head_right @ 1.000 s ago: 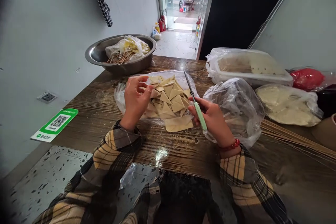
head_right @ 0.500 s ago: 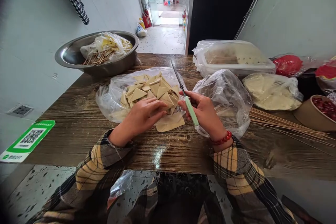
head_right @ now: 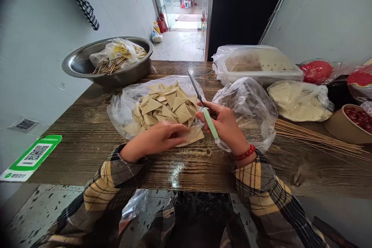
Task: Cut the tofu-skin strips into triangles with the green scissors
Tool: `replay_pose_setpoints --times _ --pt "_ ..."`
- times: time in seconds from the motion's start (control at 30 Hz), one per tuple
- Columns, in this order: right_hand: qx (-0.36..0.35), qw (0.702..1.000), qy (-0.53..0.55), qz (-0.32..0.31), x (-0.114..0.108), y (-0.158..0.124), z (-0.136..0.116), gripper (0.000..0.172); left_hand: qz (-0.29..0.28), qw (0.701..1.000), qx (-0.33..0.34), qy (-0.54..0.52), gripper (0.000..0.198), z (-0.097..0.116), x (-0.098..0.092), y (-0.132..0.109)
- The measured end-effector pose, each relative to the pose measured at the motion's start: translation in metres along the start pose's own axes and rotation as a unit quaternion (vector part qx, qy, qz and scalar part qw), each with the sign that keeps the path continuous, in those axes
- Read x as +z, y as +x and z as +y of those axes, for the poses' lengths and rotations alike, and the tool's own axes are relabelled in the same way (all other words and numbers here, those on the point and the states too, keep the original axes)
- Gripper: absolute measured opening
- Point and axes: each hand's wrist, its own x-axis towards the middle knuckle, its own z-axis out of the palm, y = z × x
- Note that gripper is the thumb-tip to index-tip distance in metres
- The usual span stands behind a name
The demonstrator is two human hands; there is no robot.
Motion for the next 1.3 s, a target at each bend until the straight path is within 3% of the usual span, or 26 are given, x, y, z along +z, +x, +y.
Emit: replay_pose_setpoints --times 0.1,0.2,0.3,0.37,0.57,0.63,0.7,0.83,1.0,1.3 --pt "-0.002 1.000 -0.005 -0.001 -0.001 0.001 0.001 0.053 -0.005 0.997 0.005 0.071 0.051 0.003 0.006 -0.001" --pt "-0.005 1.000 -0.008 -0.005 -0.001 0.002 0.001 0.053 0.017 0.991 -0.013 0.133 0.044 0.003 0.011 0.000" --pt "-0.013 1.000 -0.016 0.001 -0.001 0.002 0.001 0.053 0.097 0.975 -0.083 0.184 0.037 -0.001 0.012 0.004" --pt "-0.013 1.000 -0.019 0.002 0.000 0.001 0.000 0.055 0.153 0.967 -0.093 0.182 0.036 -0.004 0.011 0.006" --pt "-0.015 1.000 -0.005 0.003 0.000 0.002 0.000 0.056 0.226 0.969 0.094 0.009 0.027 0.010 0.006 0.005" --pt "-0.021 1.000 -0.006 -0.003 0.000 0.003 0.003 0.054 0.187 0.973 0.128 -0.045 0.018 0.018 0.006 0.004" --pt "-0.028 1.000 -0.011 -0.006 0.000 0.005 0.005 0.052 0.110 0.982 0.147 -0.050 0.016 0.022 0.006 0.003" --pt "-0.026 1.000 -0.014 -0.002 -0.001 0.005 0.007 0.051 0.022 0.990 0.104 0.089 0.018 0.020 0.009 0.004" --pt "-0.018 1.000 0.000 -0.003 -0.001 0.004 0.006 0.052 -0.013 0.978 0.054 0.199 0.026 0.018 0.012 0.004" --pt "-0.004 1.000 -0.006 0.003 0.000 0.005 0.010 0.055 0.000 0.973 0.063 0.220 0.031 0.020 0.020 -0.007"
